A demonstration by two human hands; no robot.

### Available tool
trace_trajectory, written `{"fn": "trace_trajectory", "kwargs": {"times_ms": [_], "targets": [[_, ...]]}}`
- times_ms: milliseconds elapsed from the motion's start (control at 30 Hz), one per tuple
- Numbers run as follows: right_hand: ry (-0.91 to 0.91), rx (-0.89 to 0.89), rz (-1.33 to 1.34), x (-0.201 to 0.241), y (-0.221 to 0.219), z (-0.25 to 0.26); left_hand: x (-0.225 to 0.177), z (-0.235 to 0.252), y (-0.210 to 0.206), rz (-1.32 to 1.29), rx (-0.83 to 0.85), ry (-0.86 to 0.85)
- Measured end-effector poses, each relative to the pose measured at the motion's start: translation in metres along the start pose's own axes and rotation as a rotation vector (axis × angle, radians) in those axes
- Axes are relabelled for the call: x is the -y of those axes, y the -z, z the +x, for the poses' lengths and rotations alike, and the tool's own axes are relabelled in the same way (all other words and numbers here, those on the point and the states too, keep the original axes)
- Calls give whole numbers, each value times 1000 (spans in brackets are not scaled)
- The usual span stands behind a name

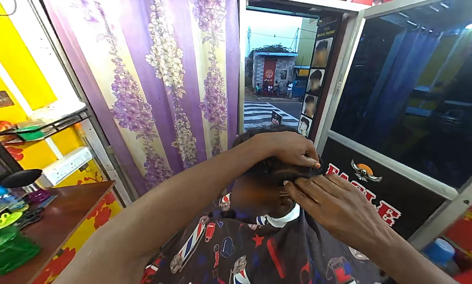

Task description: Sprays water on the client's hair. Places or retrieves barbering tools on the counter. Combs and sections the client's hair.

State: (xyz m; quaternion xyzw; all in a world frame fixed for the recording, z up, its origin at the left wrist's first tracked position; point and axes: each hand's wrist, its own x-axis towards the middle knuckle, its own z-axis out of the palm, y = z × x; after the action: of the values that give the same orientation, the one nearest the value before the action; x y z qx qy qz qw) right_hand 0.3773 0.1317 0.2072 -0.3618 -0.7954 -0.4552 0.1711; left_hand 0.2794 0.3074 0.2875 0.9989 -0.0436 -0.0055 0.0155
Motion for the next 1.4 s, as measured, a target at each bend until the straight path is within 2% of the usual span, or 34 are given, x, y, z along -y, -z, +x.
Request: {"fn": "trace_trajectory", "kwargs": {"times_ms": [233,433,633,800,900,1033,1167,1233,1333,1400], "targets": [[-3,-57,-141,-4,-5,16,0,-1,2,-47,-8,17],[-74,-147,-235,-14,-12,21,-4,-5,14,-139,5,51],[-93,-168,-213,-28,-28,13,8,-9,20,-262,0,31],[-138,-209,-225,-34,-43,0,12,-8,21,-240,-15,36],[-175,-230,-243,-38,-48,0,13,-9,25,-291,-19,75],[-195,-235,-240,-42,-53,3,5,-14,32,-437,-11,212],[-199,-269,-237,-40,-58,4,2,-14,34,-416,-13,176],[-199,-271,-232,-40,-60,3,2,-15,31,-369,-63,133],[-204,-276,-226,-42,-62,1,4,-22,27,-216,-235,32],[-202,-284,-207,-44,-63,-1,-4,-32,23,-37,-445,-71]]}}
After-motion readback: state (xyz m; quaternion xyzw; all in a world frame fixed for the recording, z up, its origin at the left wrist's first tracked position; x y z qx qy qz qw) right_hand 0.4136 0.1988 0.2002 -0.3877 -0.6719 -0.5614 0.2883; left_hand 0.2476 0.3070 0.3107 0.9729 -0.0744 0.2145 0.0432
